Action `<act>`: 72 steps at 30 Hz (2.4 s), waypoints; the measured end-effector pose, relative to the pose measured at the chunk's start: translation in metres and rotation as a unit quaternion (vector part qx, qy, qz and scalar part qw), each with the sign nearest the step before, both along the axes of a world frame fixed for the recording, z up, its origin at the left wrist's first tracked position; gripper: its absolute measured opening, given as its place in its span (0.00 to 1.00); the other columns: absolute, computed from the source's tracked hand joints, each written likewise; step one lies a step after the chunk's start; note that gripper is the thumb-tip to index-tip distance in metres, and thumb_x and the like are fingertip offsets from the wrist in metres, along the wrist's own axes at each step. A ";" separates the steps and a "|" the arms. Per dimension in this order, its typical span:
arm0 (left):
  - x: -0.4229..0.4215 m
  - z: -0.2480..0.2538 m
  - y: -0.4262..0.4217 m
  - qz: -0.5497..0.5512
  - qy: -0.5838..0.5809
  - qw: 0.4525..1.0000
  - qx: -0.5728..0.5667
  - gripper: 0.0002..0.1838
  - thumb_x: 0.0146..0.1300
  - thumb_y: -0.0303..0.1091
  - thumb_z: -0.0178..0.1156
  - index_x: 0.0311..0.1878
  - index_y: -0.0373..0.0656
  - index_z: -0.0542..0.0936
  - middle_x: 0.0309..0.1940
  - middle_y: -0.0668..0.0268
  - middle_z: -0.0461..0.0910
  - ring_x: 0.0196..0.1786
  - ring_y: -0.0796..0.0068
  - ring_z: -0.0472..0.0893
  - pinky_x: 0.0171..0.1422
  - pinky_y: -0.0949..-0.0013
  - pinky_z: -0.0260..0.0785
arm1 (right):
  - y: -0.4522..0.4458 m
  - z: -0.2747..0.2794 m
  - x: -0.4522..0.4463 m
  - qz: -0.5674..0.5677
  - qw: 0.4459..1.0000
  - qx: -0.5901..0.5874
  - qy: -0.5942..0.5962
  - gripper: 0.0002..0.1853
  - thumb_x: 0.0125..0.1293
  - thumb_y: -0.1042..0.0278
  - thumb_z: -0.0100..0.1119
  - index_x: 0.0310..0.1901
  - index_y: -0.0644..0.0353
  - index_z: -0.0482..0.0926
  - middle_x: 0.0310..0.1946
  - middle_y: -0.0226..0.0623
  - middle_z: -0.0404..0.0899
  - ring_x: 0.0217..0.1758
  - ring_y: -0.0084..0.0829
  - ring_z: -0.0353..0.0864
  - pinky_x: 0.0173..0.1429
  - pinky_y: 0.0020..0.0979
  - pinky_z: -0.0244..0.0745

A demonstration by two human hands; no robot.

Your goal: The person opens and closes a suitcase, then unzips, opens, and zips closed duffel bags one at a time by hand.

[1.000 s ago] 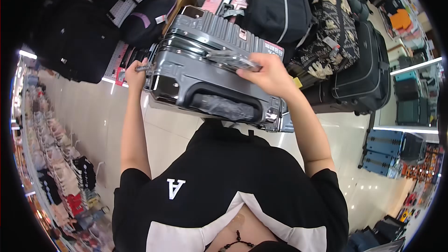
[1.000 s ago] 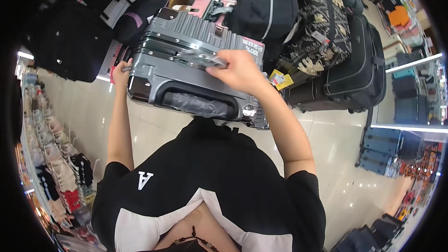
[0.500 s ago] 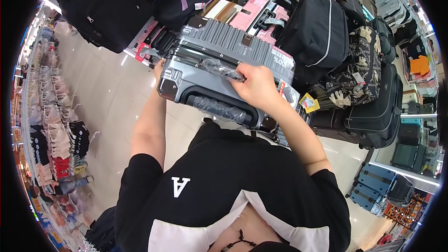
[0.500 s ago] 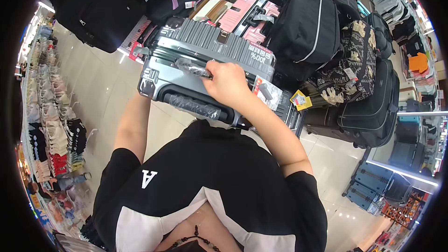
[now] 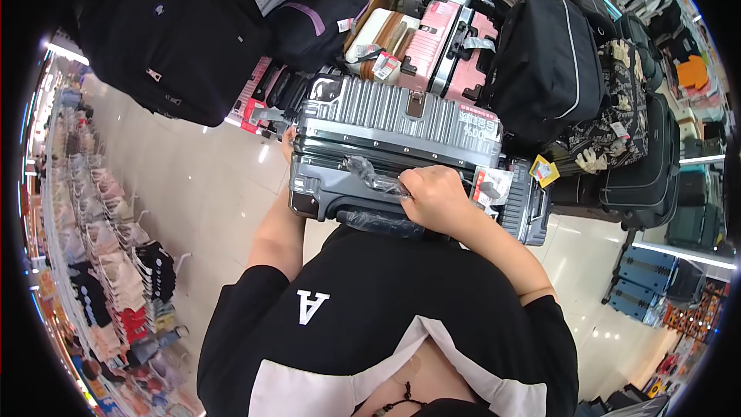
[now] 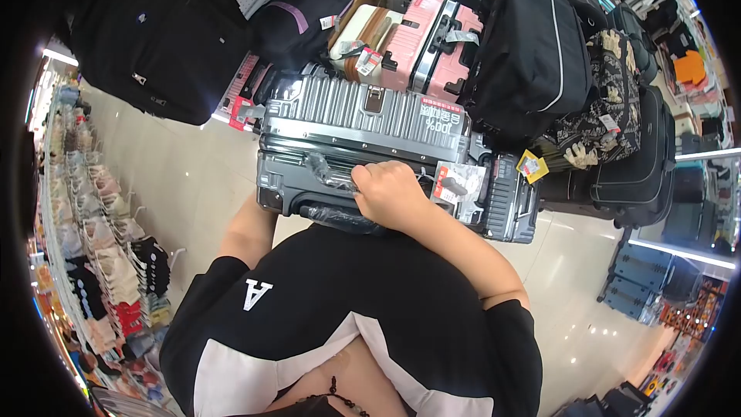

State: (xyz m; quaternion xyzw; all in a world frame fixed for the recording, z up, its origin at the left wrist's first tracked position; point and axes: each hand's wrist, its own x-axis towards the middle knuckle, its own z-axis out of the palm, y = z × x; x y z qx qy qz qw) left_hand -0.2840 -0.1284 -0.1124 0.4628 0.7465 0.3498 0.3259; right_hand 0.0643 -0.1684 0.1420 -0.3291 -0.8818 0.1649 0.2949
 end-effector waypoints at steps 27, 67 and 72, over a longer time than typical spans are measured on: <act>-0.022 -0.051 -0.013 0.086 -0.418 0.825 -0.371 0.39 0.65 0.55 0.52 0.73 0.51 0.49 0.70 0.57 0.56 0.64 0.50 0.66 0.58 0.51 0.68 | 0.164 -0.319 -0.094 -0.243 0.899 -0.326 -0.164 0.13 0.46 0.60 0.67 0.32 0.58 0.82 0.31 0.46 0.82 0.38 0.47 0.82 0.45 0.44 0.76; 0.052 -0.088 0.022 -0.115 -0.296 0.808 -0.497 0.47 0.63 0.46 0.57 0.74 0.60 0.34 0.74 0.54 0.41 0.72 0.57 0.56 0.62 0.51 0.66 | 0.197 -0.440 -0.204 -0.435 0.680 -0.560 0.186 0.19 0.65 0.63 0.56 0.51 0.63 0.63 0.37 0.56 0.78 0.45 0.53 0.78 0.48 0.46 0.70; 0.050 -0.101 0.045 -0.176 -0.260 0.816 -0.485 0.50 0.63 0.46 0.57 0.73 0.62 0.29 0.76 0.61 0.32 0.76 0.63 0.46 0.66 0.49 0.59 | 0.209 -0.481 -0.221 -0.290 0.776 -0.546 0.128 0.25 0.63 0.71 0.56 0.61 0.58 0.65 0.29 0.37 0.78 0.32 0.28 0.77 0.35 0.31 0.73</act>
